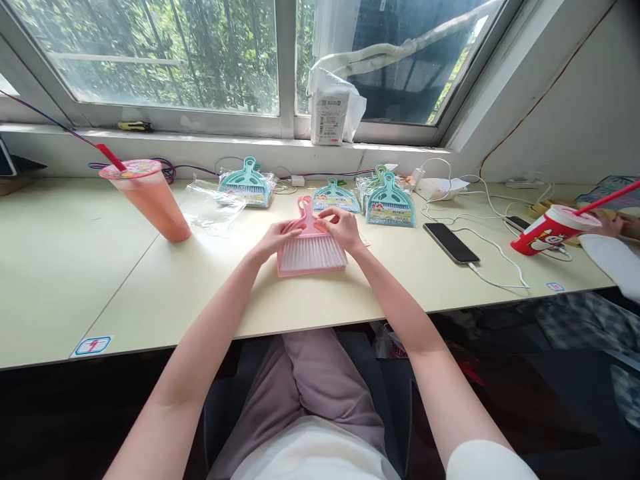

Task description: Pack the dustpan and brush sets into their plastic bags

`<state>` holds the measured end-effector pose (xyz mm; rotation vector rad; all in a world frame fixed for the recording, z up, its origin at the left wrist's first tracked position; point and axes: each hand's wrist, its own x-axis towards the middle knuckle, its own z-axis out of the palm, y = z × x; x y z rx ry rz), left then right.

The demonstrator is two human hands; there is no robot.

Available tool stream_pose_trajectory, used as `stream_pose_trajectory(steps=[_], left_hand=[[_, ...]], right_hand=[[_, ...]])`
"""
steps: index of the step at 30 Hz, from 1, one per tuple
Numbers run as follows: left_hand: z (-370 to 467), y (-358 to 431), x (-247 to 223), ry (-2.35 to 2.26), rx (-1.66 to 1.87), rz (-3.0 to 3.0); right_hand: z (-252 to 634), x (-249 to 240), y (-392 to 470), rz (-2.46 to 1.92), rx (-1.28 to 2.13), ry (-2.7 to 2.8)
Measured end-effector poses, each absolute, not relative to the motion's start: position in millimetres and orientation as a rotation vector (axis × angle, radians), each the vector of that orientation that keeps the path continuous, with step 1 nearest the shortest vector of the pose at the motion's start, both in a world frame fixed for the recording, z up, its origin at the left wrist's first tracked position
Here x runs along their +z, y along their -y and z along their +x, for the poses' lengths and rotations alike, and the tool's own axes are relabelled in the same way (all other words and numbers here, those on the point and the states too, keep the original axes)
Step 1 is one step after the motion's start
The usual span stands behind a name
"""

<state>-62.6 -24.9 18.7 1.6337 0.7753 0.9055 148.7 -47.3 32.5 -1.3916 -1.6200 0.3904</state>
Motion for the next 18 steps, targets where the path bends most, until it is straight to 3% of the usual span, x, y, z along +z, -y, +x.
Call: stream_pose_trajectory(steps=[4,10,18], left_hand=[[-56,29,16,-0.793,0.873,1.596],[-61,35,19,-0.708,0.772,1.623],[-59,34,19,-0.797,0.823,1.622]], right_hand=[[152,33,47,-1.383,0.267,1.697],[158,32,50,-1.21,1.042,1.789],[143,35,63,-1.23,1.159,1.557]])
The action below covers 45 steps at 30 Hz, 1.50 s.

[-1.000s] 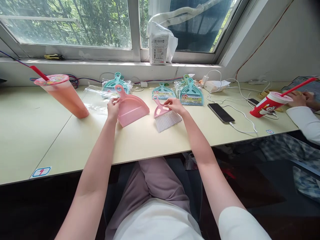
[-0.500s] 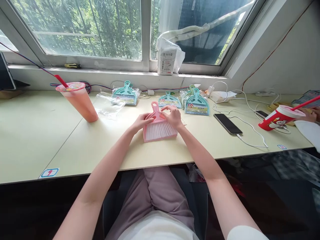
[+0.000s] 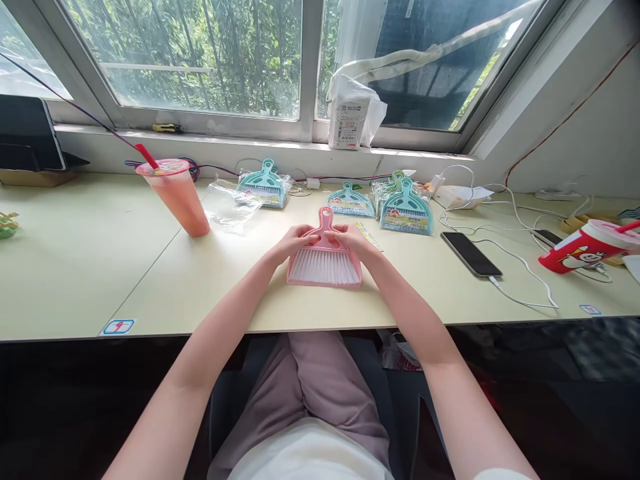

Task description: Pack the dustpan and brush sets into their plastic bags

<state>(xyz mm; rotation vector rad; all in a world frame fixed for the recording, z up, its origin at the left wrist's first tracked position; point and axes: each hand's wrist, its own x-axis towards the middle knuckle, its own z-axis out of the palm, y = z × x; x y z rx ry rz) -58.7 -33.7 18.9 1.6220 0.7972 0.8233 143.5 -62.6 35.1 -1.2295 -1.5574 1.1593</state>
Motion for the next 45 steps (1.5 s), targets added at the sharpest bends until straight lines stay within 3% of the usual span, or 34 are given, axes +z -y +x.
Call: stream_pose_trajectory(steps=[13,19,21,24,26,29,36,45], left_hand=[[-69,34,27,-0.801,0.865,1.667],[-74,34,26,-0.75,0.511,1.624],[-74,35,26,-0.757,0.466,1.608],[-75,32,24,-0.74,0.522,1.585],[-77,28,22,-0.741,0.593,1.568],[-82,19,18,-0.791,0.726,1.533],[-82,8,10,-0.931,1.064,1.426],[-82,-8,-4,-1.12,1.395,1.281]], right_hand=[[129,28,59,-1.198,1.101,1.403],[154,14,37,-1.284,1.011,1.632],[171,9,28,-1.46,0.817,1.684],[196,2,20,-1.781,0.264,1.759],[207,-3,18,-1.979,0.119,1.806],[211,-9,16,-2.111,0.197,1.884],[204,-16,6,-1.834,0.324,1.879],[204,-6,12,-1.901,0.536,1.72]])
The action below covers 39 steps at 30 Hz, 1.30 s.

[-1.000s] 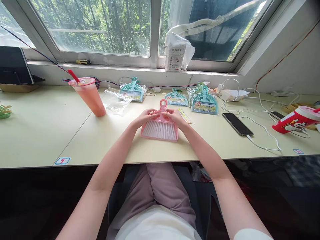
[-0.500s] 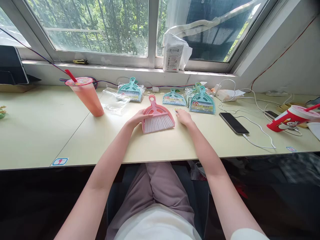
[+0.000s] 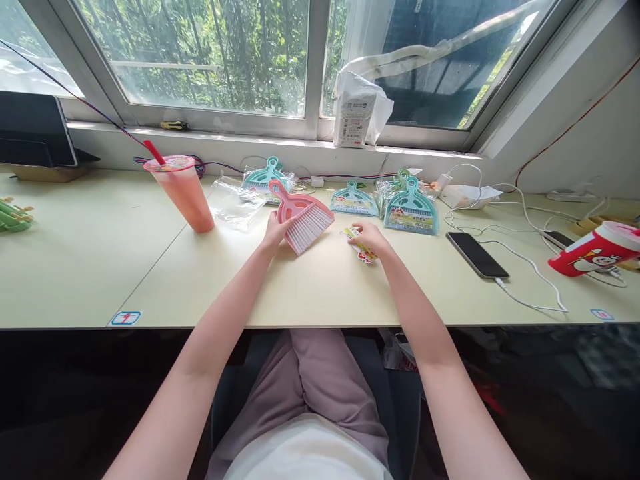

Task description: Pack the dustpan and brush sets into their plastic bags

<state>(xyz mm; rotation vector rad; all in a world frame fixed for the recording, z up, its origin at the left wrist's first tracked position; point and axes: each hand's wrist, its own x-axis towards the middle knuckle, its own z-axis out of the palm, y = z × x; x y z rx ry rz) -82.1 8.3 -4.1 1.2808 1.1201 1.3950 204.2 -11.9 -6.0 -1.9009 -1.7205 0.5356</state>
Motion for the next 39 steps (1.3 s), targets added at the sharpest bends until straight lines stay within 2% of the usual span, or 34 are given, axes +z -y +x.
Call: stream_pose_trajectory(steps=[4,9,17,28,35,39], left_hand=[[-80,-8,-7,-1.102,1.41,1.248],[-72,-1,-8,-1.063,1.379,1.271],[-61,10,-7,-0.989,1.353,1.342],[-58,17,0,-1.043,1.32,1.326],[-60,18,0,-1.007,1.302,1.359],[-61,15,-4,-0.975,1.309,1.365]], right_hand=[[199,1,17,-1.746,0.726,1.605],[183,9,22,-1.287,1.124,1.326],[176,20,27,-1.05,1.366,1.098],[164,7,25,-1.294,1.233,1.111],[164,2,23,-1.406,0.763,1.477],[163,2,27,-1.43,0.718,1.527]])
